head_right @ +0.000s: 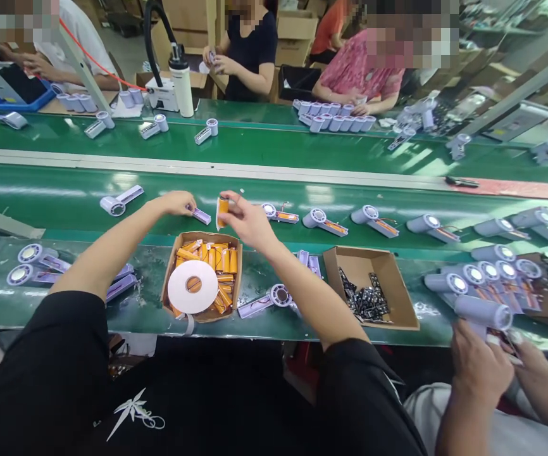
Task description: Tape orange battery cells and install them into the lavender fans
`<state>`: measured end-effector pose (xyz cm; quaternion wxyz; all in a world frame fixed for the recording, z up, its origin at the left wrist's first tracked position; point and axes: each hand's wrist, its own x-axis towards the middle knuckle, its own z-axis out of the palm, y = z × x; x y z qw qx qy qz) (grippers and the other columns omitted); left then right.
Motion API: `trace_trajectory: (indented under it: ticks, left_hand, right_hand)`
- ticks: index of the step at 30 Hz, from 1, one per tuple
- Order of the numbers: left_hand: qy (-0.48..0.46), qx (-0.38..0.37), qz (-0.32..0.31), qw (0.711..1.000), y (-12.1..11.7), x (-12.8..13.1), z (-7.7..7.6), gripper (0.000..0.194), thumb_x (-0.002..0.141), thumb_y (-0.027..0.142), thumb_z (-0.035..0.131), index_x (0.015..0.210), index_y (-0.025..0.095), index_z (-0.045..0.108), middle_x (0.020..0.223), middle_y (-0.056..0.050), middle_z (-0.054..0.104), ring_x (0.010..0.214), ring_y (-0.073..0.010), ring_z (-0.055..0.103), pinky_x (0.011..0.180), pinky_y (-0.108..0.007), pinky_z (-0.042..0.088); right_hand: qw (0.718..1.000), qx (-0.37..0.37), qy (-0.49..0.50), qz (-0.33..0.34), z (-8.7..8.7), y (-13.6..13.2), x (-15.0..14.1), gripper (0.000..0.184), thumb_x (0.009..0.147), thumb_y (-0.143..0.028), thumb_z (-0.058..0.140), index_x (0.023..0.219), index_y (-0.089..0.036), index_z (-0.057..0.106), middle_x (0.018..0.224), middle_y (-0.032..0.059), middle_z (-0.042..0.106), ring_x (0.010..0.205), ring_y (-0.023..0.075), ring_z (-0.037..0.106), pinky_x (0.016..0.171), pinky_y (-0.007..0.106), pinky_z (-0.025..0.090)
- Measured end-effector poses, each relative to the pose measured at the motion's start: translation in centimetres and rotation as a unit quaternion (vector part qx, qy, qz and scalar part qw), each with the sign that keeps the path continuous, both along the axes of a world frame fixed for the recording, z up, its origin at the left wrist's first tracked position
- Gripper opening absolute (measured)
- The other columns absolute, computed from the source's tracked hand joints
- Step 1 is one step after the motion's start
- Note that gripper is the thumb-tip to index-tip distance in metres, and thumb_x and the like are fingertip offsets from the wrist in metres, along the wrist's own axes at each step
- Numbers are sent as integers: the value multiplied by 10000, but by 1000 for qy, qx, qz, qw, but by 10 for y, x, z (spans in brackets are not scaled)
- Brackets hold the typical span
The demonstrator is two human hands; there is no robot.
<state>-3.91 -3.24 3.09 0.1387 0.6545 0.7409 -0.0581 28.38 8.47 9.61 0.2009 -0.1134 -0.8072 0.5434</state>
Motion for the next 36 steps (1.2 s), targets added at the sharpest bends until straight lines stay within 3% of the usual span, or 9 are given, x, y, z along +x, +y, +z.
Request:
trace_trajectory:
  ticks: [3,7,13,18,23,29,33,35,36]
  left_hand:
    - [-48,12,31,998,0,-6,2,287,837,460,707,1017,310,872,1132,-3,861,1050,-212,733,919,-253,504]
    - [-96,46,74,992,-4,-1,-1,282,886,426,686,1043,255,846,1160,-16,867,999,-180,738,861,-230,497]
    - [-95,104,130,981,3,10,-4,242,947,383,675,1081,245,821,1071,-49,860,1014,-212,742,890,-263,495]
    - [-92,121,146,978,12,20,-4,200,951,347,685,1072,253,813,1075,-61,856,1074,-245,747,903,-287,499]
    - [-95,137,166,972,19,31,-7,189,969,298,638,1050,248,801,1103,-73,859,1084,-248,743,891,-298,501]
    - [-92,150,185,967,26,48,6,208,960,251,620,1051,214,804,1079,-109,850,1080,-270,740,977,-342,532]
    - [-68,224,197,952,-4,82,28,370,1020,242,550,1328,160,738,1430,-182,756,1386,-307,643,1216,-438,470]
    - [-76,277,145,947,-44,111,36,407,1075,327,529,1411,179,703,1561,-173,683,1518,-318,553,1324,-506,384]
    - [-96,296,81,947,-69,127,39,403,1076,398,573,1400,207,716,1550,-153,697,1521,-323,556,1344,-527,369]
  right_hand:
    - [995,76,-69,-5,-20,10,-63,507,1033,-388,667,1475,-140,651,895,35,841,788,189,731,877,342,605]
    - [976,172,-133,0,-38,9,-105,478,1091,-318,585,1529,-128,581,1010,77,872,876,211,783,889,306,572]
    - [906,349,-238,40,-45,-2,-106,475,1161,-333,535,1606,-167,529,1255,154,859,1180,295,806,977,326,559]
    - [869,395,-294,51,-46,-4,-106,477,1149,-369,585,1582,-171,596,1271,240,836,1147,375,807,988,416,581]
    - [841,421,-327,87,-49,-5,-112,485,1150,-392,573,1615,-261,625,1379,197,811,1226,366,791,1068,452,578]
    - [835,417,-333,134,-38,-7,-130,468,1057,-406,716,1435,-134,767,1467,262,749,1329,405,738,1100,472,572]
    - [851,400,-304,150,-15,3,-97,427,1081,-315,679,1468,-150,753,1497,202,757,1356,329,725,1156,409,533]
    - [880,382,-252,129,-7,6,-53,421,1096,-278,632,1485,-160,741,1528,175,746,1381,310,707,1186,417,510]
    - [899,361,-218,114,-4,5,-25,395,1102,-276,611,1449,-166,763,1494,160,768,1356,301,717,1178,423,514]
